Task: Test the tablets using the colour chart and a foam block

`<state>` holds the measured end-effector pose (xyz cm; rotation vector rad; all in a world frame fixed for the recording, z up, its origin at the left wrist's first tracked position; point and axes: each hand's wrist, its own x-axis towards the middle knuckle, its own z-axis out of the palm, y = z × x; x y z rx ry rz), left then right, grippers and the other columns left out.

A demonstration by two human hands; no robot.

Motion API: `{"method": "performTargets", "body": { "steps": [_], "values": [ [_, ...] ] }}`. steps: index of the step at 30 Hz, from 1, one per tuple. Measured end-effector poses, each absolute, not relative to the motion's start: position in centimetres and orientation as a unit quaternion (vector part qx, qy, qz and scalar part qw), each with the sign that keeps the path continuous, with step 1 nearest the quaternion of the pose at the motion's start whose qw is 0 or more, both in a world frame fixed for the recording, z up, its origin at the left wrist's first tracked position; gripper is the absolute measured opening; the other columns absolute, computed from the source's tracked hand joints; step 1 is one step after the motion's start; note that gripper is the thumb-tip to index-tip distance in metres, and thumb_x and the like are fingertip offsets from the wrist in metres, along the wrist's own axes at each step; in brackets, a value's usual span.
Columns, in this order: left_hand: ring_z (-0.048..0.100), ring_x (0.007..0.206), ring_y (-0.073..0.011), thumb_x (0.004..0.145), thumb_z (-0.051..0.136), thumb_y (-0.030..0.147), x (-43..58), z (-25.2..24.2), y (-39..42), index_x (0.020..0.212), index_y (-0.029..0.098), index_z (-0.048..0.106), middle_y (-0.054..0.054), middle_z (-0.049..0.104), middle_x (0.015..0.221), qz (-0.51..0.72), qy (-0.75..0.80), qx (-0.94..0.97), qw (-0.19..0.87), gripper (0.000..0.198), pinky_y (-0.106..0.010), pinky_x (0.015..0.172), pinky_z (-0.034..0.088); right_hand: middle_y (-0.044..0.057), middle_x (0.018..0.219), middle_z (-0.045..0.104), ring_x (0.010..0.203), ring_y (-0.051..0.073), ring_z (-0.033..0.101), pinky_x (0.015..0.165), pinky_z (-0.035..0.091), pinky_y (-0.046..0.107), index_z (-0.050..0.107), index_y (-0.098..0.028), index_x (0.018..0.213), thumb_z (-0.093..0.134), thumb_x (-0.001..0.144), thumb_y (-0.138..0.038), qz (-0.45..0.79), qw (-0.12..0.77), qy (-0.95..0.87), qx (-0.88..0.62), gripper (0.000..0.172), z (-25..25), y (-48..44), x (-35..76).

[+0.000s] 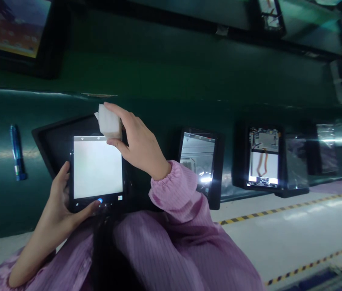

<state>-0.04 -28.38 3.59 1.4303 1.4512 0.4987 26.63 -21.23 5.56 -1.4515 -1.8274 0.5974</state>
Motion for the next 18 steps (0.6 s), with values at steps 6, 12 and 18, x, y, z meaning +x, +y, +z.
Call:
{"method": "performTargets", "body": {
  "steps": [6, 12, 18],
  "values": [
    [0.026, 0.16, -0.041, 0.073, 0.091, 0.045, 0.02, 3.53, -28.36, 0.167, 0.032, 0.017, -0.016, 0.031, 0.169, 0.211, 0.597, 0.588, 0.504, 0.121, -0.065, 0.128, 0.022, 0.01, 0.156, 0.05, 0.127, 0.033, 0.061, 0.097, 0.062, 0.05, 0.034, -0.028, 0.154, 0.057, 0.105, -0.043, 0.237, 0.356, -0.703, -0.567, 0.057, 5.64, -21.28, 26.43],
    [0.038, 0.154, -0.0406, 0.073, 0.092, 0.044, -0.12, 3.16, -28.46, 0.167, 0.038, 0.016, -0.014, 0.032, 0.169, 0.22, 0.585, 0.59, 0.511, 0.121, -0.066, 0.125, 0.029, 0.009, 0.156, 0.051, 0.127, 0.031, 0.06, 0.099, 0.06, 0.048, 0.036, -0.027, 0.154, 0.063, 0.102, -0.033, 0.24, 0.37, -0.701, -0.561, 0.059, 5.67, -21.29, 26.38],
    [0.027, 0.16, -0.0414, 0.072, 0.092, 0.045, -0.17, 3.23, -28.47, 0.167, 0.035, 0.015, -0.016, 0.026, 0.172, 0.216, 0.594, 0.582, 0.511, 0.122, -0.067, 0.126, 0.025, 0.008, 0.157, 0.05, 0.13, 0.031, 0.059, 0.102, 0.06, 0.048, 0.035, -0.028, 0.154, 0.065, 0.099, -0.026, 0.246, 0.371, -0.698, -0.56, 0.063, 5.67, -21.32, 26.39]
  ]
}}
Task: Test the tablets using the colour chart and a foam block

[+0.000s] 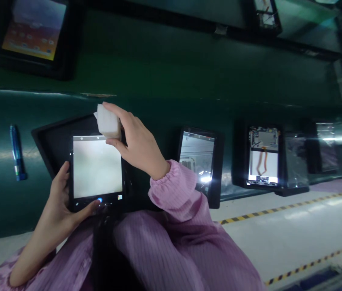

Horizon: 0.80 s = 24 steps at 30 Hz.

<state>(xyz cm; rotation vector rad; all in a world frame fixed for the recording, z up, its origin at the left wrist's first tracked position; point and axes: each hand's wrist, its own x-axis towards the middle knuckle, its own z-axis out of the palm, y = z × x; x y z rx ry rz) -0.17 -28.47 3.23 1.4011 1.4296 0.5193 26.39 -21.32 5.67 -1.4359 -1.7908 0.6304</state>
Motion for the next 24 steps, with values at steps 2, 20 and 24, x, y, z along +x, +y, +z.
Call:
{"method": "performTargets", "body": {
  "steps": [2, 20, 24],
  "values": [
    [0.029, 0.159, -0.0412, 0.072, 0.092, 0.045, -0.19, 3.25, -28.46, 0.167, 0.036, 0.016, -0.016, 0.027, 0.171, 0.221, 0.589, 0.585, 0.512, 0.122, -0.066, 0.126, 0.026, 0.008, 0.158, 0.049, 0.132, 0.031, 0.058, 0.104, 0.059, 0.049, 0.035, -0.028, 0.154, 0.066, 0.098, -0.024, 0.248, 0.371, -0.698, -0.561, 0.064, 5.7, -21.33, 26.38],
    [0.023, 0.162, -0.0371, 0.075, 0.09, 0.043, -0.28, 2.83, -28.4, 0.167, 0.033, 0.016, -0.015, 0.027, 0.173, 0.231, 0.577, 0.599, 0.505, 0.119, -0.062, 0.129, 0.022, 0.006, 0.16, 0.048, 0.135, 0.032, 0.058, 0.108, 0.057, 0.051, 0.036, -0.028, 0.154, 0.066, 0.097, -0.021, 0.256, 0.368, -0.694, -0.563, 0.066, 6.1, -21.98, 26.05],
    [0.026, 0.161, -0.0373, 0.074, 0.091, 0.043, -0.31, 2.74, -28.4, 0.167, 0.034, 0.015, -0.016, 0.027, 0.172, 0.231, 0.578, 0.597, 0.507, 0.121, -0.064, 0.128, 0.023, 0.006, 0.16, 0.047, 0.137, 0.033, 0.056, 0.107, 0.057, 0.054, 0.035, -0.029, 0.154, 0.064, 0.098, -0.025, 0.256, 0.369, -0.696, -0.559, 0.063, 6.08, -21.9, 26.02]
  ]
}}
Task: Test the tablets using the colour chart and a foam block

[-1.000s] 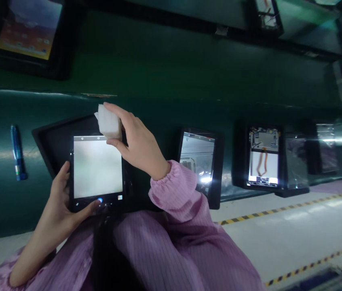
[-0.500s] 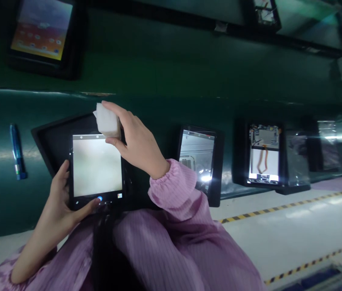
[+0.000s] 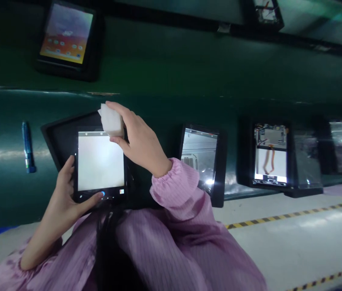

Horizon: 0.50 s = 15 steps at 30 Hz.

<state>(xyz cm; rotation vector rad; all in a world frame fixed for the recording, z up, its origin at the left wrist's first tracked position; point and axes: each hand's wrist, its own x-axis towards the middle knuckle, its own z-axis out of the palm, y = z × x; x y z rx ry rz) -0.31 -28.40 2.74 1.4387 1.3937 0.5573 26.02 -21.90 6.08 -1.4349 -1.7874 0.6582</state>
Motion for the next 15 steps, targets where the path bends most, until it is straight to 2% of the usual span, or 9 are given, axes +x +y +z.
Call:
{"method": "performTargets", "body": {
  "steps": [4, 8, 11, 15],
  "values": [
    [0.033, 0.157, -0.0383, 0.073, 0.092, 0.042, -0.3, 2.7, -28.3, 0.167, 0.034, 0.017, -0.017, 0.03, 0.17, 0.24, 0.574, 0.594, 0.509, 0.12, -0.064, 0.126, 0.029, 0.007, 0.159, 0.048, 0.134, 0.033, 0.057, 0.106, 0.057, 0.053, 0.036, -0.028, 0.153, 0.063, 0.097, -0.025, 0.257, 0.371, -0.696, -0.559, 0.062, 6.1, -21.9, 26.0],
    [0.029, 0.159, -0.0374, 0.075, 0.091, 0.041, -0.1, 2.9, -28.3, 0.167, 0.033, 0.017, -0.016, 0.028, 0.171, 0.244, 0.572, 0.596, 0.507, 0.118, -0.062, 0.128, 0.026, 0.007, 0.16, 0.046, 0.136, 0.031, 0.056, 0.108, 0.055, 0.051, 0.035, -0.028, 0.154, 0.063, 0.098, -0.025, 0.259, 0.375, -0.696, -0.555, 0.063, 6.0, -21.9, 26.1],
    [0.034, 0.157, -0.0381, 0.075, 0.091, 0.041, 0.0, 3.2, -28.3, 0.167, 0.033, 0.017, -0.017, 0.03, 0.17, 0.243, 0.574, 0.591, 0.513, 0.118, -0.062, 0.127, 0.027, 0.007, 0.16, 0.047, 0.136, 0.029, 0.055, 0.111, 0.054, 0.048, 0.035, -0.028, 0.154, 0.07, 0.096, -0.029, 0.25, 0.385, -0.697, -0.551, 0.068, 5.8, -22.0, 25.9],
    [0.031, 0.158, -0.0393, 0.074, 0.091, 0.042, 0.1, 3.4, -28.3, 0.167, 0.032, 0.018, -0.017, 0.029, 0.171, 0.239, 0.581, 0.586, 0.512, 0.118, -0.062, 0.127, 0.029, 0.009, 0.147, 0.05, 0.126, 0.028, 0.059, 0.099, 0.061, 0.043, 0.046, -0.029, 0.148, 0.078, 0.093, -0.041, 0.217, 0.411, -0.669, -0.581, 0.065, 5.6, -22.1, 25.1]
  ]
}}
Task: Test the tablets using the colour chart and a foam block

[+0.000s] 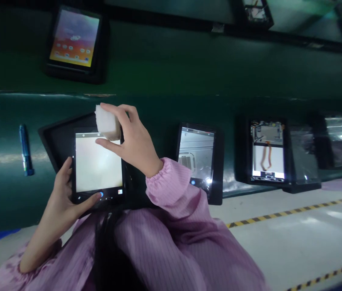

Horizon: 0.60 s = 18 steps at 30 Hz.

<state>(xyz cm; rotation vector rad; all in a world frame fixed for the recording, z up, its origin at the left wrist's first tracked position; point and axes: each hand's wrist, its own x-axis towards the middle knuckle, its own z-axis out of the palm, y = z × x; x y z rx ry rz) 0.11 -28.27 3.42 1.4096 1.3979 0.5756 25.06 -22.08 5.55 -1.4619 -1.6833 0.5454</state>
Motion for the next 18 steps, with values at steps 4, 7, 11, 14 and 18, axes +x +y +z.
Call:
{"method": "performTargets", "body": {
  "steps": [4, 7, 11, 14, 18],
  "values": [
    [0.023, 0.161, -0.0398, 0.074, 0.091, 0.042, 0.1, 3.3, -28.2, 0.167, 0.03, 0.02, -0.017, 0.028, 0.171, 0.241, 0.583, 0.593, 0.5, 0.117, -0.061, 0.129, 0.024, 0.007, 0.132, 0.051, 0.108, 0.023, 0.063, 0.085, 0.065, 0.038, 0.054, -0.031, 0.142, 0.065, 0.1, -0.034, 0.175, 0.418, -0.647, -0.613, 0.044, 5.7, -22.1, 24.8],
    [0.022, 0.162, -0.0391, 0.074, 0.091, 0.042, -0.1, 3.0, -28.2, 0.167, 0.03, 0.019, -0.017, 0.027, 0.172, 0.243, 0.58, 0.594, 0.502, 0.118, -0.061, 0.129, 0.02, 0.008, 0.128, 0.055, 0.113, 0.024, 0.063, 0.085, 0.065, 0.037, 0.056, -0.029, 0.138, 0.054, 0.103, -0.027, 0.148, 0.442, -0.64, -0.61, 0.035, 6.4, -22.2, 25.6],
    [0.022, 0.162, -0.0382, 0.075, 0.091, 0.042, -0.4, 2.8, -28.3, 0.167, 0.034, 0.016, -0.014, 0.022, 0.174, 0.235, 0.579, 0.594, 0.506, 0.119, -0.061, 0.13, 0.02, 0.009, 0.131, 0.06, 0.122, 0.026, 0.063, 0.091, 0.065, 0.039, 0.059, -0.028, 0.134, 0.053, 0.102, -0.022, 0.105, 0.484, -0.633, -0.595, 0.032, 7.6, -22.4, 27.4],
    [0.018, 0.163, -0.0389, 0.076, 0.09, 0.041, -0.4, 2.8, -28.4, 0.167, 0.033, 0.018, -0.015, 0.024, 0.173, 0.233, 0.581, 0.594, 0.505, 0.117, -0.062, 0.129, 0.021, 0.007, 0.13, 0.063, 0.124, 0.027, 0.063, 0.095, 0.065, 0.041, 0.062, -0.03, 0.129, 0.059, 0.099, -0.018, 0.076, 0.501, -0.624, -0.595, 0.033, 8.4, -22.7, 28.9],
    [0.034, 0.157, -0.0411, 0.076, 0.09, 0.039, -0.2, 3.3, -28.3, 0.167, 0.029, 0.02, -0.019, 0.031, 0.168, 0.248, 0.576, 0.581, 0.519, 0.115, -0.061, 0.125, 0.033, 0.005, 0.131, 0.063, 0.126, 0.028, 0.063, 0.095, 0.065, 0.042, 0.061, -0.034, 0.128, 0.061, 0.098, -0.019, 0.01, 0.463, -0.61, -0.643, 0.034, 9.2, -23.4, 31.0]
  ]
}}
